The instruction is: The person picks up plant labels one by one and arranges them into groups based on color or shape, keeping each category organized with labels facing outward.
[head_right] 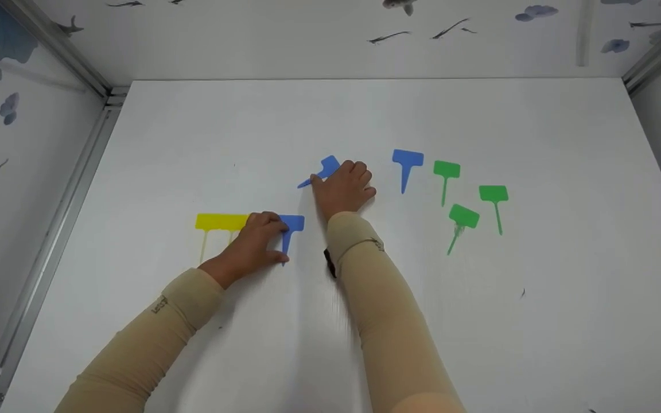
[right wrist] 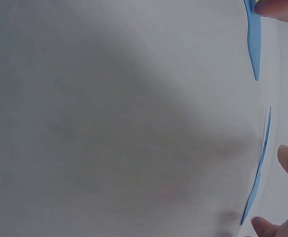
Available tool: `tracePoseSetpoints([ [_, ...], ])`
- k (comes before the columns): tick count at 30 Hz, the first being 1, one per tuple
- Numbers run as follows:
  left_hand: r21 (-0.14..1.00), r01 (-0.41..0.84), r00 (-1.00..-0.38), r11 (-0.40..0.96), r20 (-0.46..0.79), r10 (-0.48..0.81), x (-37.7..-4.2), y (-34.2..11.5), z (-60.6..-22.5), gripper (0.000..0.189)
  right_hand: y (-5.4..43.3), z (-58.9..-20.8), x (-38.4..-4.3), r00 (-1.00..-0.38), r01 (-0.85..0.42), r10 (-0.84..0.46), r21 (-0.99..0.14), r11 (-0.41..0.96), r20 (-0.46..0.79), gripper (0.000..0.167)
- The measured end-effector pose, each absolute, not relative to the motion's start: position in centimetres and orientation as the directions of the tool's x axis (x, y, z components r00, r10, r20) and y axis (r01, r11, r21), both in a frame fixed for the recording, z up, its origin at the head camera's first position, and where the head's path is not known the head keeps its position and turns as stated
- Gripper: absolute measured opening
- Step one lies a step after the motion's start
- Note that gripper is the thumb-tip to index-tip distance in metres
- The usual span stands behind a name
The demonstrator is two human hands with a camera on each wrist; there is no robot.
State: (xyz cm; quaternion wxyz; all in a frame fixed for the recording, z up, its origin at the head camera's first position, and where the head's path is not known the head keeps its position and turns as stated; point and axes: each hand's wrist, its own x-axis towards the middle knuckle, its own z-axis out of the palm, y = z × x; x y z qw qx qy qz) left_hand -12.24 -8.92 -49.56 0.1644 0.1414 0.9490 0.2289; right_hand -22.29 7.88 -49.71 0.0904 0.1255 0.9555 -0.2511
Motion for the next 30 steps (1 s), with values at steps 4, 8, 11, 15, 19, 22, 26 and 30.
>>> tracePoseSetpoints([
  [4,0.48,0.219,-0.904,0.85,-0.228,0.362,-12.27,-8.95,-49.62,0.057,7.81,-49.86,-22.39,-0.95,0.288,0.195,-0.444,0.848,-0.243,0.081],
  [8,0.485,0.215,-0.904,0.848,-0.23,0.361,-12.24,-8.93,-49.57,0.057,7.68,-50.21,-22.56,-0.95,0.29,0.202,-0.432,0.854,-0.239,0.085],
  [11,0.487,0.204,-0.903,0.849,-0.24,0.355,-12.2,-8.86,-49.53,0.057,7.58,-50.46,-22.69,-0.95,0.29,0.207,-0.42,0.86,-0.232,0.088],
  [15,0.48,0.201,-0.903,0.854,-0.248,0.352,-12.19,-8.76,-49.52,0.057,7.56,-50.53,-22.68,-0.95,0.292,0.212,-0.402,0.868,-0.231,0.089],
  [19,0.479,0.198,-0.902,0.855,-0.253,0.351,-12.22,-8.71,-49.41,0.058,7.61,-50.49,-22.63,-0.949,0.291,0.211,-0.397,0.871,-0.233,0.089],
  [22,0.482,0.201,-0.901,0.853,-0.25,0.354,-12.29,-8.8,-49.4,0.058,7.57,-50.46,-22.71,-0.947,0.295,0.213,-0.396,0.869,-0.239,0.09],
  [26,0.484,0.203,-0.903,0.851,-0.244,0.354,-12.36,-8.92,-49.51,0.058,7.44,-50.37,-22.82,-0.944,0.303,0.219,-0.391,0.869,-0.246,0.091],
  [30,0.482,0.203,-0.903,0.852,-0.245,0.354,-12.35,-8.92,-49.5,0.058,7.4,-50.48,-22.85,-0.943,0.311,0.228,-0.398,0.863,-0.243,0.093],
])
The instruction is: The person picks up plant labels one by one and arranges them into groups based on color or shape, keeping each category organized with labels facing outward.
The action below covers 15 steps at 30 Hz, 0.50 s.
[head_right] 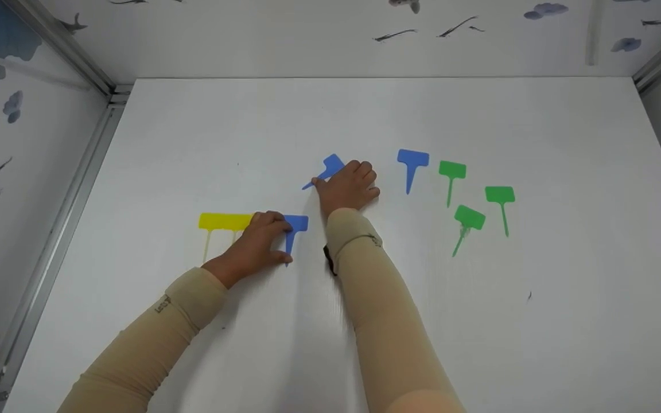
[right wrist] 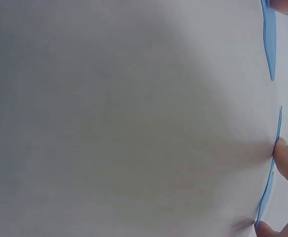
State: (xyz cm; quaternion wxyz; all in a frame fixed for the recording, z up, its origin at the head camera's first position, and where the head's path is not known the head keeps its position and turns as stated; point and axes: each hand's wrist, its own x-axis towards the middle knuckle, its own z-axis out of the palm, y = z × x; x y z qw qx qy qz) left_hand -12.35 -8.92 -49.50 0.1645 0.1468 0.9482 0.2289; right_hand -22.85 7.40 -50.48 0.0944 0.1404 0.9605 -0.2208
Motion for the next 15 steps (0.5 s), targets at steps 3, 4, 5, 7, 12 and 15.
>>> tracePoseSetpoints([
  [3,0.477,0.213,-0.902,0.853,-0.24,0.359,-12.35,-8.89,-49.39,0.058,7.39,-50.56,-22.87,-0.944,0.314,0.234,-0.416,0.854,-0.232,0.092],
  [4,0.473,0.216,-0.902,0.854,-0.239,0.36,-12.36,-8.88,-49.36,0.058,7.37,-50.55,-22.86,-0.945,0.313,0.234,-0.422,0.851,-0.229,0.091],
  [5,0.469,0.22,-0.902,0.855,-0.236,0.362,-12.36,-8.88,-49.33,0.057,7.36,-50.57,-22.88,-0.947,0.31,0.233,-0.432,0.847,-0.223,0.09],
  [7,0.469,0.217,-0.903,0.856,-0.236,0.358,-12.36,-8.86,-49.32,0.057,7.34,-50.52,-22.85,-0.95,0.303,0.227,-0.451,0.839,-0.215,0.087],
  [12,0.471,0.213,-0.905,0.856,-0.236,0.355,-12.39,-8.83,-49.4,0.058,7.35,-50.28,-22.81,-0.954,0.294,0.217,-0.517,0.804,-0.206,0.08],
  [15,0.471,0.209,-0.905,0.857,-0.238,0.351,-12.45,-8.85,-49.45,0.058,7.31,-50.0,-22.75,-0.957,0.289,0.213,-0.575,0.765,-0.198,0.075],
])
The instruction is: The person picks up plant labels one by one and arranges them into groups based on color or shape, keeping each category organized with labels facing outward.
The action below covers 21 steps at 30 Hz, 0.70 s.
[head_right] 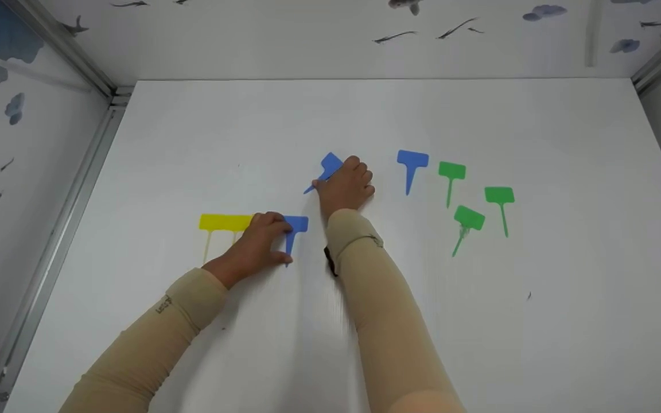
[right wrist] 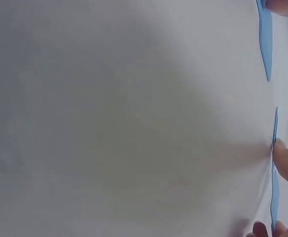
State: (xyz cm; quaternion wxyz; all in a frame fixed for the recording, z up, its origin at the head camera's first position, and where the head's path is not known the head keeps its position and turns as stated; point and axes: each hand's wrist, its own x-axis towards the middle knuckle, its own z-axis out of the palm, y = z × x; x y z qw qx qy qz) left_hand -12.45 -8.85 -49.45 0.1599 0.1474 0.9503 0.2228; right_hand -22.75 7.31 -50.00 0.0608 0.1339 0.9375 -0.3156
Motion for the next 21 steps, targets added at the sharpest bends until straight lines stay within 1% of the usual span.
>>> tracePoseSetpoints([
  [4,0.474,0.197,-0.906,0.858,-0.247,0.344,-12.51,-8.87,-49.51,0.058,7.18,-49.65,-22.69,-0.953,0.303,0.217,-0.648,0.699,-0.212,0.07],
  [10,0.474,0.187,-0.904,0.86,-0.26,0.34,-12.49,-8.81,-49.53,0.058,7.13,-49.46,-22.73,-0.93,0.367,0.229,-0.711,0.599,-0.287,0.068],
  [16,0.476,0.194,-0.905,0.858,-0.251,0.344,-12.44,-8.79,-49.52,0.058,7.49,-49.37,-22.92,-0.937,0.348,0.2,-0.756,0.554,-0.285,0.059],
  [21,0.479,0.197,-0.906,0.856,-0.245,0.345,-12.44,-8.82,-49.46,0.058,7.73,-49.34,-22.98,-0.942,0.337,0.185,-0.774,0.536,-0.281,0.057],
])
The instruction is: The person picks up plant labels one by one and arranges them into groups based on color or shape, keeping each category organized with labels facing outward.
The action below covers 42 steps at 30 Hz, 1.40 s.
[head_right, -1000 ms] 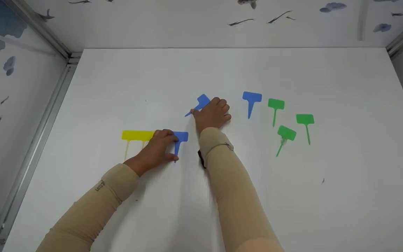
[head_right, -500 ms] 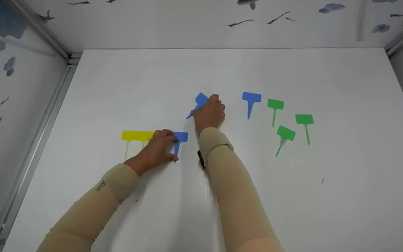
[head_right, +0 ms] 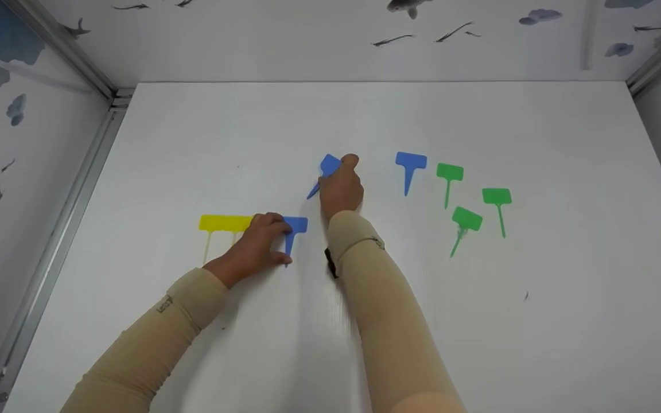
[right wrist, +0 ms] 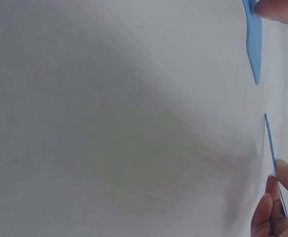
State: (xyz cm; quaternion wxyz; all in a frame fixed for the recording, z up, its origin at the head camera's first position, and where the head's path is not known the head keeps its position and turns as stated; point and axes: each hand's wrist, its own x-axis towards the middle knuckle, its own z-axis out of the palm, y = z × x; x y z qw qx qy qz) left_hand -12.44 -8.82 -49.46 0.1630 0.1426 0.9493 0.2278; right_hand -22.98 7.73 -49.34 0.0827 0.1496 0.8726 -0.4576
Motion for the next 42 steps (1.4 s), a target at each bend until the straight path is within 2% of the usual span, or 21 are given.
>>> tracePoseSetpoints([
  [14,0.467,0.188,-0.905,0.864,-0.259,0.337,-12.4,-8.8,-49.3,0.058,8.9,-48.8,-22.7,-0.963,0.267,0.124,-0.789,0.553,-0.239,0.05],
  [42,0.462,0.199,-0.907,0.864,-0.247,0.342,-12.3,-8.7,-49.4,0.057,12.9,-48.6,-21.6,-0.962,0.258,0.084,-0.759,0.598,-0.26,0.054],
])
